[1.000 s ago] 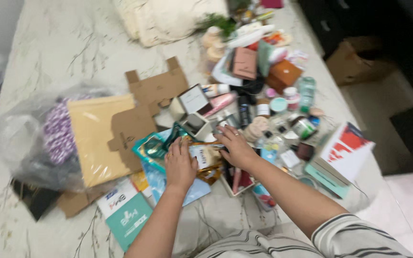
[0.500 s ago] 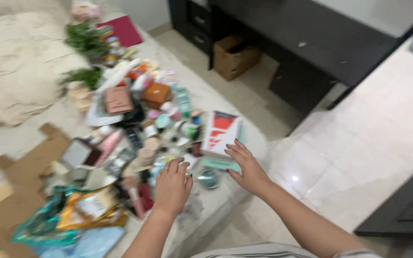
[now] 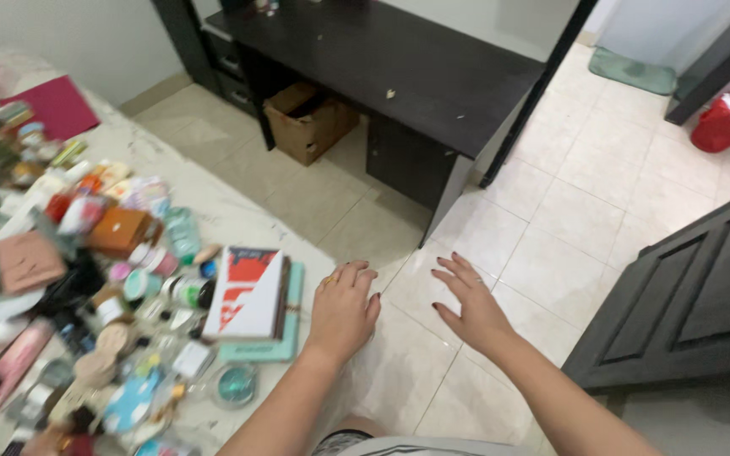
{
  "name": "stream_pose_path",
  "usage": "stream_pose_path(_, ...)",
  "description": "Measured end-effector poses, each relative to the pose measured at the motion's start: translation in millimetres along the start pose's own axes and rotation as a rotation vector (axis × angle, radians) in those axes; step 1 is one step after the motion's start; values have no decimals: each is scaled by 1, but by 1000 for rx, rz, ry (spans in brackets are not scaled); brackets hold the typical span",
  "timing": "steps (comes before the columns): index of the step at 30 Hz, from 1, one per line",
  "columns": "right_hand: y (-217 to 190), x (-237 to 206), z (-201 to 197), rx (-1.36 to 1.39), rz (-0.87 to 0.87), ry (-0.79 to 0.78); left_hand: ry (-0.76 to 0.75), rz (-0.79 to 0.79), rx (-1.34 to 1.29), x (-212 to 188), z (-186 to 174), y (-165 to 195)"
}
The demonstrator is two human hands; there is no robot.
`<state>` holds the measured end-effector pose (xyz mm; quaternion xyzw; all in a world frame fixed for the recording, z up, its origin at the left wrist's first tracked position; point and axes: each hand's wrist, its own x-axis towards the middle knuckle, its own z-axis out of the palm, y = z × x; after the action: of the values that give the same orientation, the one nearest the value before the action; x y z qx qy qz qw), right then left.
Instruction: The person clears items from a dark desk shelf, carrying bottles, jars, boxes and a small plant to the bed, and sorts through the pile of cosmetics and toiletries on the bed. They handle a measuring tape, spray bottles, jars and small containers one at a time while moving them off the desk.
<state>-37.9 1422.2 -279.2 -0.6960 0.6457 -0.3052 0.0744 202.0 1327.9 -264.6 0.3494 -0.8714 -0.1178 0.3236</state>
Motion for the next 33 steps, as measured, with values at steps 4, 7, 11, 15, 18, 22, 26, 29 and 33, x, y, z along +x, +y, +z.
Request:
stream_pose_path(4,40,40,-5,19,-15,-28,-16,-3,6,59,35,-19)
stream_pose_path(7,74,84,-9,-2,-3,-64,2,-10,11,112,63,-44)
stream_pose_path(11,122,153,-21,-45,17,-57,-22,-1,15,200,97,-71)
stream_pose_path(15,166,209,-28,-24,109,-15,-58,6,4,275,122,-93)
stream_pose_path(18,201,250,-28,-12,128,-17,-29,-31,-10,328,139,-111)
stream_pose_path(22,257,320,-20,-37,37,-17,-11,-97,8,386,165,-141)
stream_pose_path(26,303,404,-11,77,39,-150,13,-222,26,432,176,-177)
stream_pose_path(29,320,472,-1,28,-173,-167,72,-296,60,462,172,-206)
stream_pose_path(33,326,557,28,80,-241,-261,135,-444,126,478,162,-248)
